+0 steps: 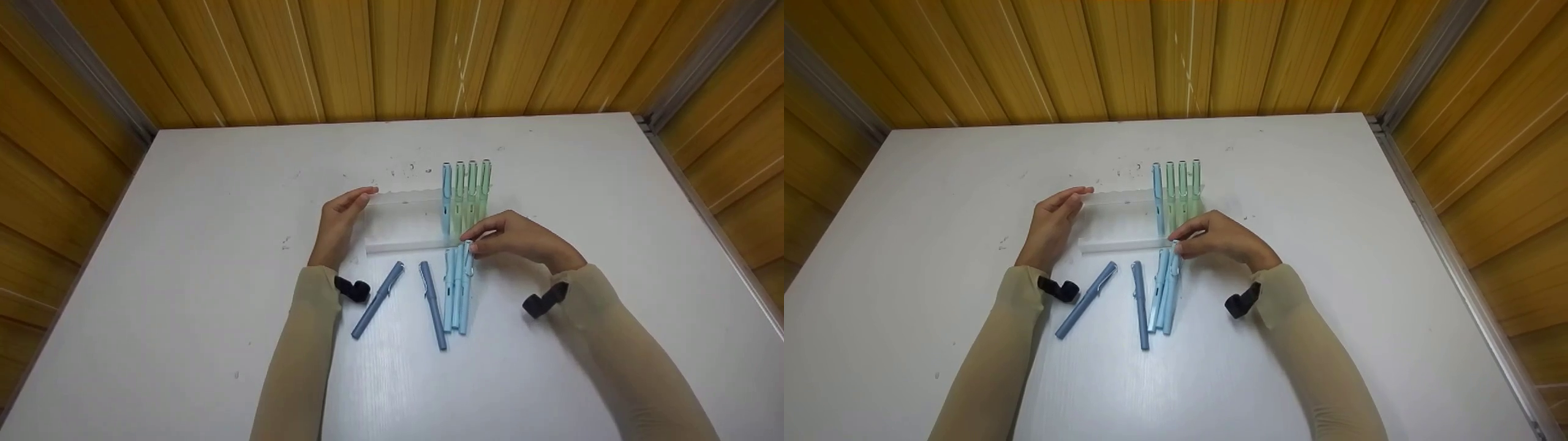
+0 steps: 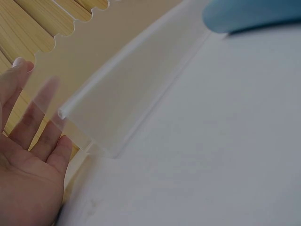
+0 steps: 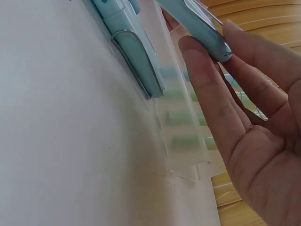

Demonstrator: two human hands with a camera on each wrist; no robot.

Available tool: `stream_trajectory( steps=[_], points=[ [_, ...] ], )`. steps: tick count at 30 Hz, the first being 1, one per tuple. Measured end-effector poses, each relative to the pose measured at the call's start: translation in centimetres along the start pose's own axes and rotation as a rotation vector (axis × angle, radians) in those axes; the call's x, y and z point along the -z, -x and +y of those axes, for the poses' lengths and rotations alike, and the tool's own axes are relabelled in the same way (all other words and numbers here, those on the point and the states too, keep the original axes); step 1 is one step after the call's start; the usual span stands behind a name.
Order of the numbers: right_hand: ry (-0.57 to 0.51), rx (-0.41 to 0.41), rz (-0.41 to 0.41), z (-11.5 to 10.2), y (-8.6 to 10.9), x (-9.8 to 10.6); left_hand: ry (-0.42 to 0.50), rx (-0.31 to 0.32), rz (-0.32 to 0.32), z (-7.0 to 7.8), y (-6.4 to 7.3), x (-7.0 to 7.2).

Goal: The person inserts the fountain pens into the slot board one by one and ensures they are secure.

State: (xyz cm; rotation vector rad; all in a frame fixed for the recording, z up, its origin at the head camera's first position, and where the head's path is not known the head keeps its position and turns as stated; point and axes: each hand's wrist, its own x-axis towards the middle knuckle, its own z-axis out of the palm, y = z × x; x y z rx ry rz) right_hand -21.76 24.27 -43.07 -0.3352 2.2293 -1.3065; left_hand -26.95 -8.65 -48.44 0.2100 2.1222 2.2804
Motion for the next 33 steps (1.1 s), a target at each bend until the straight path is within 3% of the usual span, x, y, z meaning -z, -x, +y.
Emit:
stream_trajectory(
  steps=[10, 17, 23, 33],
  points=[
    [-0.051, -0.027, 0.1, -1.5, -0.1, -0.8, 0.004, 0.009, -0.003, 0.0, 0.0, 0.0],
    [0.05, -0.011, 0.18, -2.7, -0.4, -0.8, 0.06, -0.009, -0.003, 0.0, -0.1, 0.0],
    [0.112, -0.009, 0.23, -3.6, -0.6, -0.3, 0.046, -0.035, -0.004, 0.1, -0.2, 0.0],
    [0.132, 0.019, 0.318, -5.4, -1.0, 0.2, 0.053, -0.026, -0.007, -0.2, -0.4, 0.0]
  ],
)
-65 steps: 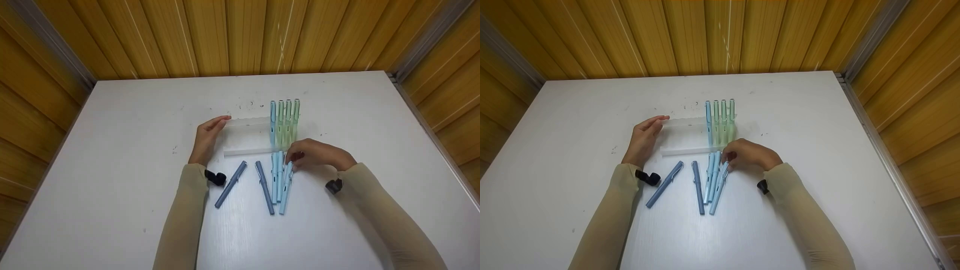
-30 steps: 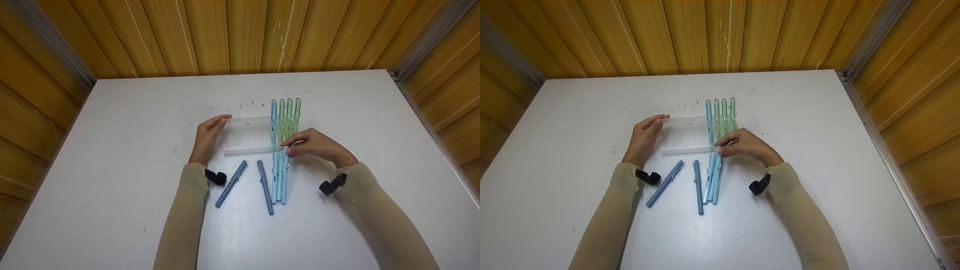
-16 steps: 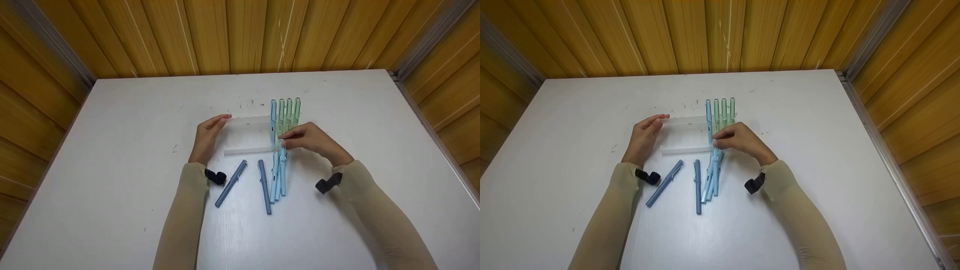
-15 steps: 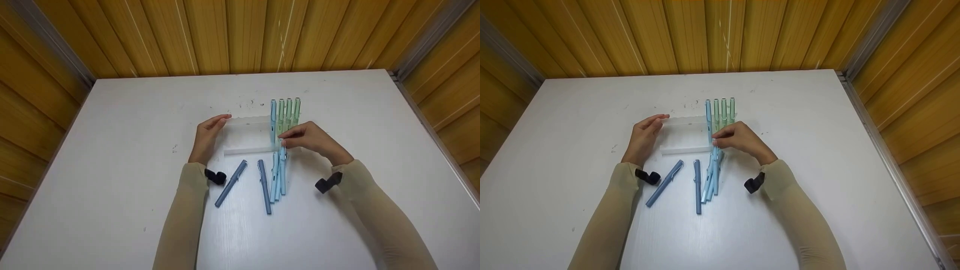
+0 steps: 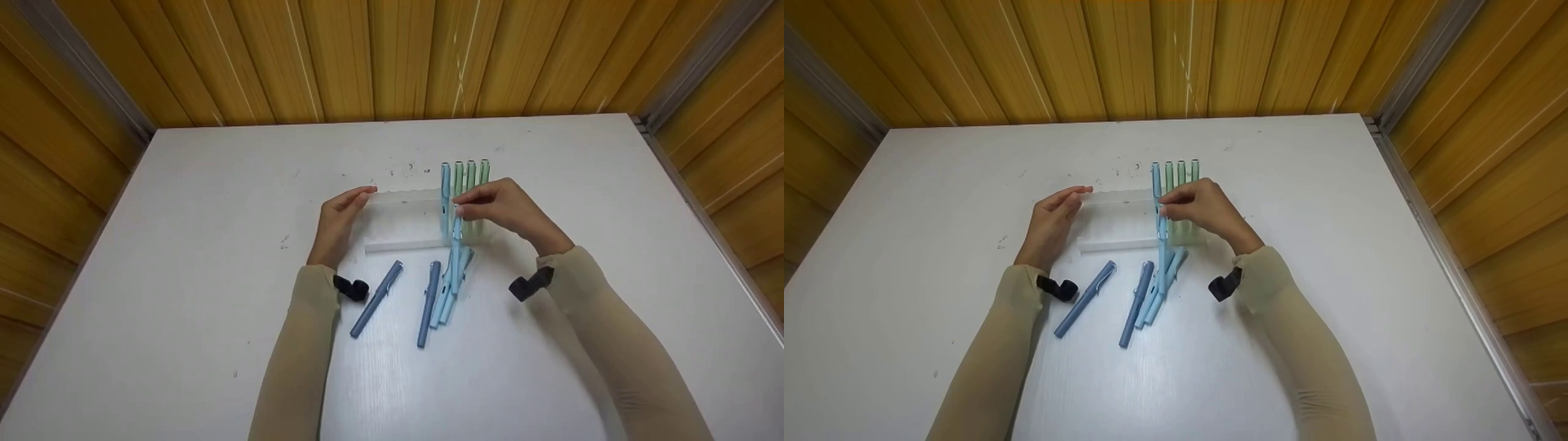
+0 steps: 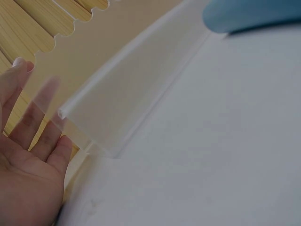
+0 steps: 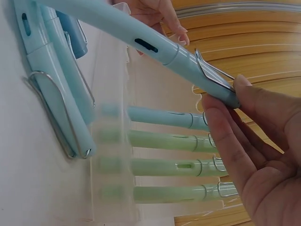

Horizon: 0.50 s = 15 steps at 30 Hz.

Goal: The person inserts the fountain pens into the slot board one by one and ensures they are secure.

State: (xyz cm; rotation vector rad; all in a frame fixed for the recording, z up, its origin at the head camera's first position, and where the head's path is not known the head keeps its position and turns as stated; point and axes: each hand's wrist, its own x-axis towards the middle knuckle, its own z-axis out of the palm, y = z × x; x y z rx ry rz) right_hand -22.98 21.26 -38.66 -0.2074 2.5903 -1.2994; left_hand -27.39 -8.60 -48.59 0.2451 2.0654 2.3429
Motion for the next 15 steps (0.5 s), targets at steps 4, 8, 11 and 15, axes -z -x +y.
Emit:
stream_trajectory(
  steps=[4, 8, 11, 15],
  points=[
    [-0.01, 0.017, 0.023, -0.6, -0.2, 0.3, -0.002, -0.001, 0.002, 0.0, -0.1, -0.1],
    [-0.039, 0.007, 0.067, -1.0, -0.5, 0.4, 0.004, 0.004, -0.004, 0.1, -0.1, -0.2],
    [-0.07, 0.024, 0.095, -1.3, -0.8, 0.5, 0.013, 0.012, -0.008, 0.2, -0.1, -0.2],
    [-0.089, 0.064, 0.128, -1.9, -1.0, 0.4, -0.001, 0.021, 0.001, 0.2, 0.0, -0.2]
  ],
)
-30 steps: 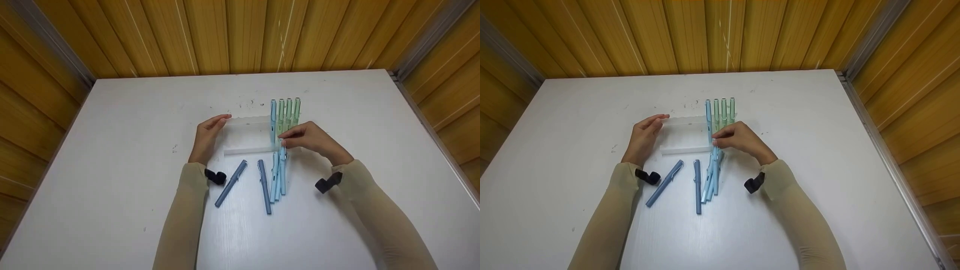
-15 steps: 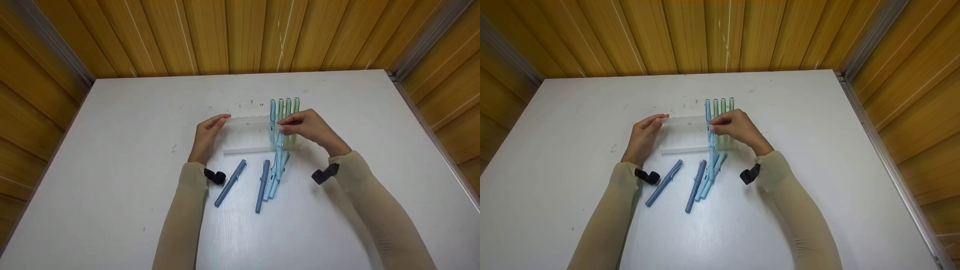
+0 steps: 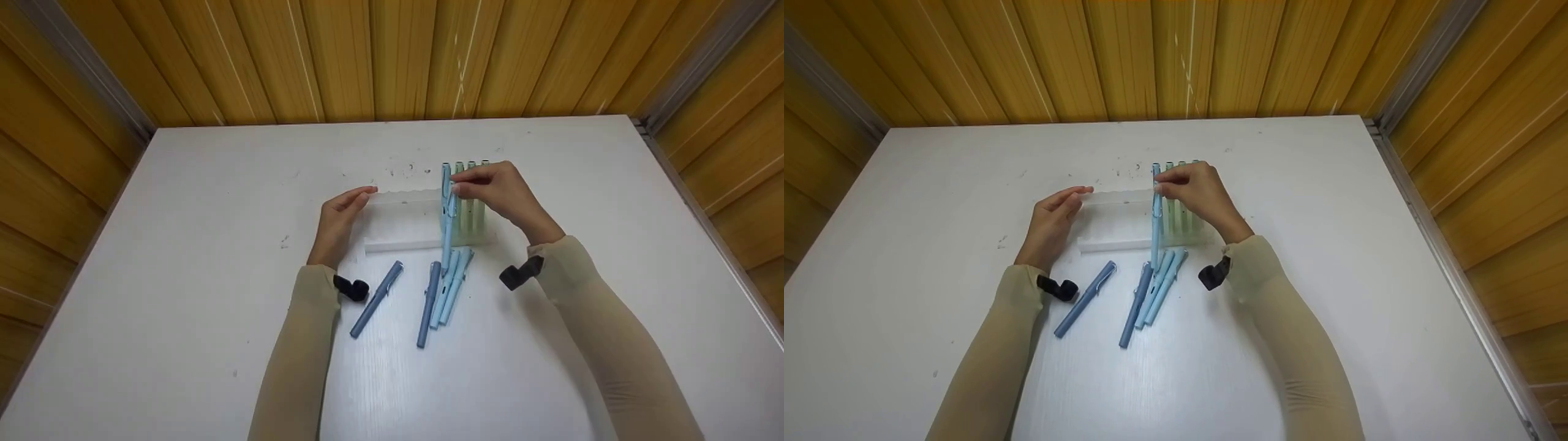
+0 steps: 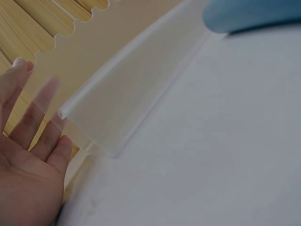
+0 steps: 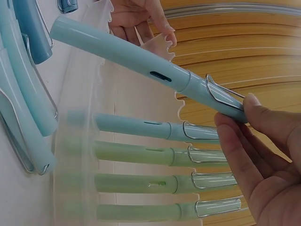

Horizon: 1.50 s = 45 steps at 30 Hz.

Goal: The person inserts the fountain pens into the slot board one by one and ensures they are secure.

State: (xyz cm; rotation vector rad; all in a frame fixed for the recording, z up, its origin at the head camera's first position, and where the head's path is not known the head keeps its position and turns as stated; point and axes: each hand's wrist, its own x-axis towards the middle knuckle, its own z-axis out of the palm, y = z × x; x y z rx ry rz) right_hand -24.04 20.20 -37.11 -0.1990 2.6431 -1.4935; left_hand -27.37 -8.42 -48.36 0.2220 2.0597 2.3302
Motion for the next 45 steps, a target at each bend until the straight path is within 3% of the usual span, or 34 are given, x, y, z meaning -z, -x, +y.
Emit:
stream_trajectory(
  steps=[8, 16, 24, 37, 45],
  points=[
    [0.023, 0.069, 0.089, -0.9, -0.6, -0.3, -0.052, -0.001, 0.019, -0.1, 0.0, 0.1],
    [-0.013, 0.119, 0.162, -1.3, -0.9, -0.7, -0.032, -0.012, 0.016, -0.1, 0.0, 0.0],
    [-0.026, 0.15, 0.181, -1.4, -1.1, -1.0, -0.04, -0.023, 0.019, -0.2, -0.1, 0.1],
    [-0.021, 0.157, 0.2, -1.1, -1.5, -1.5, 0.03, 0.029, -0.007, 0.1, 0.1, 0.0],
    [0.004, 0.156, 0.187, -1.0, -1.5, -1.8, 0.003, 0.032, -0.013, 0.0, 0.0, 0.3]
  ],
)
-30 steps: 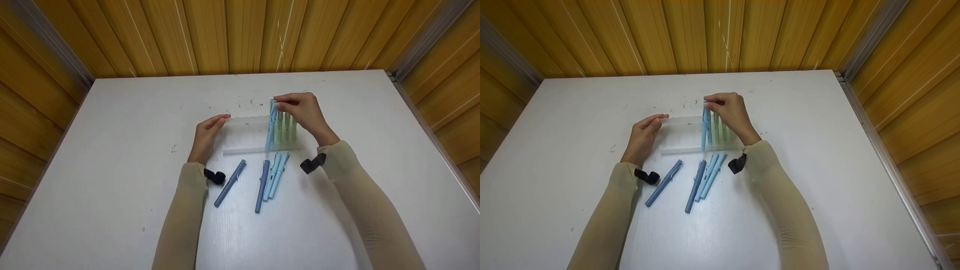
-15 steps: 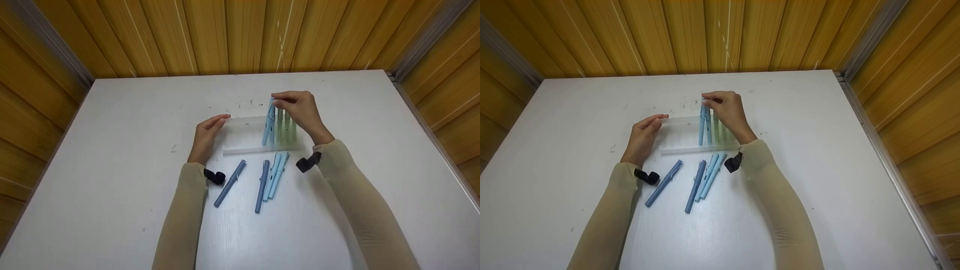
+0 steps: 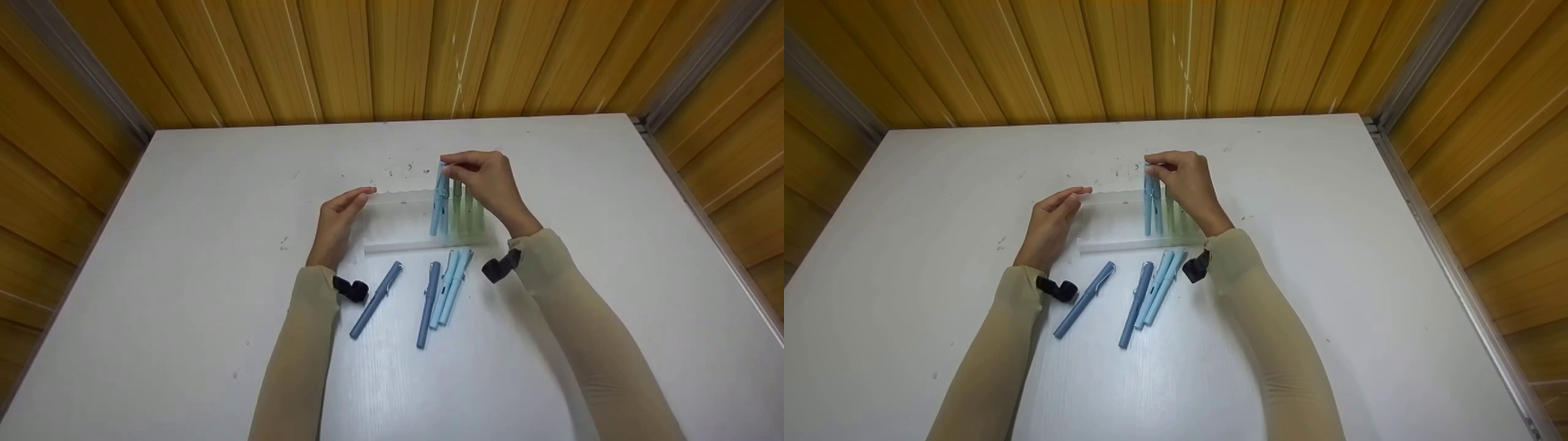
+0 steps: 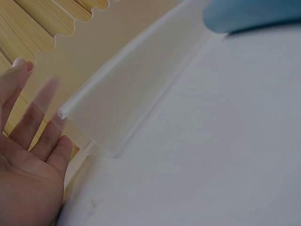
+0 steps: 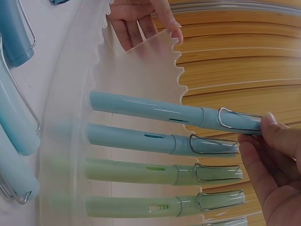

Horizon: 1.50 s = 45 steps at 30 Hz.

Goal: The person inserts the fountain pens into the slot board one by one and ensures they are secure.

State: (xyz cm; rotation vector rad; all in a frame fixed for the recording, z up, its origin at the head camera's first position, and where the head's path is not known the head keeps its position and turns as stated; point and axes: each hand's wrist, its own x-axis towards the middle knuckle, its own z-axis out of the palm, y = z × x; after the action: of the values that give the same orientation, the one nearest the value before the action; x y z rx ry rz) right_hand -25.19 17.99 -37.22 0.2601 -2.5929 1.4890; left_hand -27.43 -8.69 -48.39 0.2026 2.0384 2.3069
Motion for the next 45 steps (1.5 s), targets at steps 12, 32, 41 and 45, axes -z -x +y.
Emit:
stream_trajectory(
  steps=[12, 32, 41, 45],
  points=[
    [0.084, -0.013, -0.047, 0.4, 0.2, -0.7, -0.019, -0.032, 0.01, 0.0, 0.2, -0.2],
    [0.217, 0.306, 0.003, 1.0, 0.2, -1.1, -0.052, -0.058, 0.019, -0.1, 0.1, -0.1],
    [0.24, 0.356, -0.001, 1.5, -0.5, -1.4, -0.038, -0.032, 0.021, 0.0, 0.1, 0.0],
    [0.233, 0.342, -0.005, 1.6, -0.8, -1.5, -0.008, -0.038, 0.012, -0.1, 0.2, 0.0]
  ],
)
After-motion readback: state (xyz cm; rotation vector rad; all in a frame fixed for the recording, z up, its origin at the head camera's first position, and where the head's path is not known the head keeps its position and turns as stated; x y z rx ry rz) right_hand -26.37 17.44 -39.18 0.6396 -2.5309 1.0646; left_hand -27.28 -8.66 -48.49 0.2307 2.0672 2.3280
